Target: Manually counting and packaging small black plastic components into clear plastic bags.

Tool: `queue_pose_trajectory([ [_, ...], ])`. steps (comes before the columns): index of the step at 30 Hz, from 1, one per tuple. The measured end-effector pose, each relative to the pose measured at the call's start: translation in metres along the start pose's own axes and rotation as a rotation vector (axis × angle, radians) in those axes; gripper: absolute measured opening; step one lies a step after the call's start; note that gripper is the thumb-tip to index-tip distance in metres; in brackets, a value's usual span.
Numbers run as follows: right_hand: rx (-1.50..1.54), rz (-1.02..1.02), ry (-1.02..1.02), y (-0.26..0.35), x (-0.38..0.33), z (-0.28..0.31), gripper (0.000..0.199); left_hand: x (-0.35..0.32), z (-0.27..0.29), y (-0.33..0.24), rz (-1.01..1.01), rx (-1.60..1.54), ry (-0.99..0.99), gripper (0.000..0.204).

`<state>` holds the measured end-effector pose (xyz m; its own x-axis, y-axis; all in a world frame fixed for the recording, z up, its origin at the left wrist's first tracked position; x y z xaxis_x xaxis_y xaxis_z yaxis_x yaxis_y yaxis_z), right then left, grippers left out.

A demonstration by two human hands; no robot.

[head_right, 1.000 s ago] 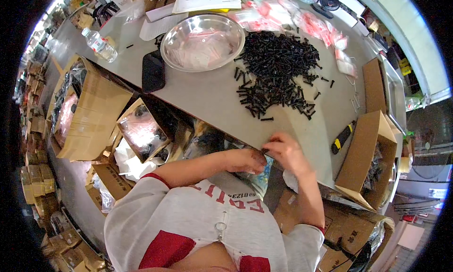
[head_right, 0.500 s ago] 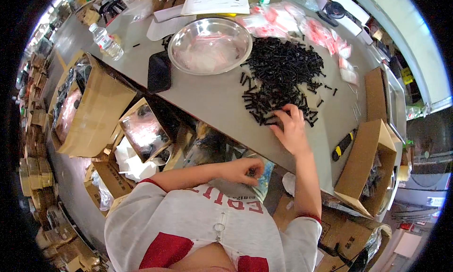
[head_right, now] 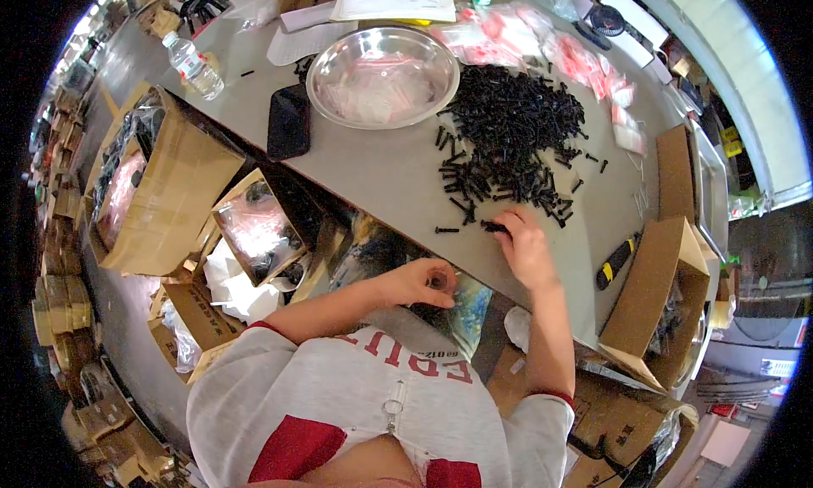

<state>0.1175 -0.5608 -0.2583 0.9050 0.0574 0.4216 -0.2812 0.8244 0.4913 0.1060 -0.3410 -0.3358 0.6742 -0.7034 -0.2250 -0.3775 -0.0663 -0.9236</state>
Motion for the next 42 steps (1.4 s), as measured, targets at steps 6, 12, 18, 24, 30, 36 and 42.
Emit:
queue_pose_trajectory([
  [6,-0.004,0.059,0.118,0.017,-0.007,0.009,0.017,-0.001,0.012,-0.005,0.119,-0.049,0.019,0.028],
  [12,0.05,-0.041,0.178,0.046,-0.007,-0.016,0.032,0.001,0.01,0.009,0.205,-0.17,0.038,0.026],
  [18,-0.006,-0.15,0.071,0.066,0.002,-0.033,0.038,-0.002,0.011,0.011,0.262,-0.224,0.03,0.025],
  [24,-0.019,-0.153,0.054,0.063,-0.007,-0.035,0.033,-0.003,0.013,0.006,0.4,-0.34,0.016,0.024],
  [30,0.144,-0.068,0.21,0.053,-0.016,-0.02,0.028,0.004,0.011,-0.006,0.562,-0.481,0.055,0.02],
  [36,0.344,-0.053,0.342,0.058,-0.026,-0.012,0.026,0.007,0.007,-0.008,0.548,-0.442,0.135,0.022],
  [42,0.533,-0.193,0.201,0.072,-0.024,0.028,0.033,0.012,-0.008,-0.056,-0.082,-0.009,0.265,0.031],
])
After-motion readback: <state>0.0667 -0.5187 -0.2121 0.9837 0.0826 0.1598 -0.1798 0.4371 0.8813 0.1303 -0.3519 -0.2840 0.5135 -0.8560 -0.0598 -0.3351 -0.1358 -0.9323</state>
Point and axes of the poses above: each hand's wrist, its own x-axis towards the middle knuckle, its own z-axis out of the back of the hand, y = z × x, the point moved 1 cm from there along x, towards the middle knuckle, and after that the axes turned 15 degrees about -y, right-handed, at the moved point
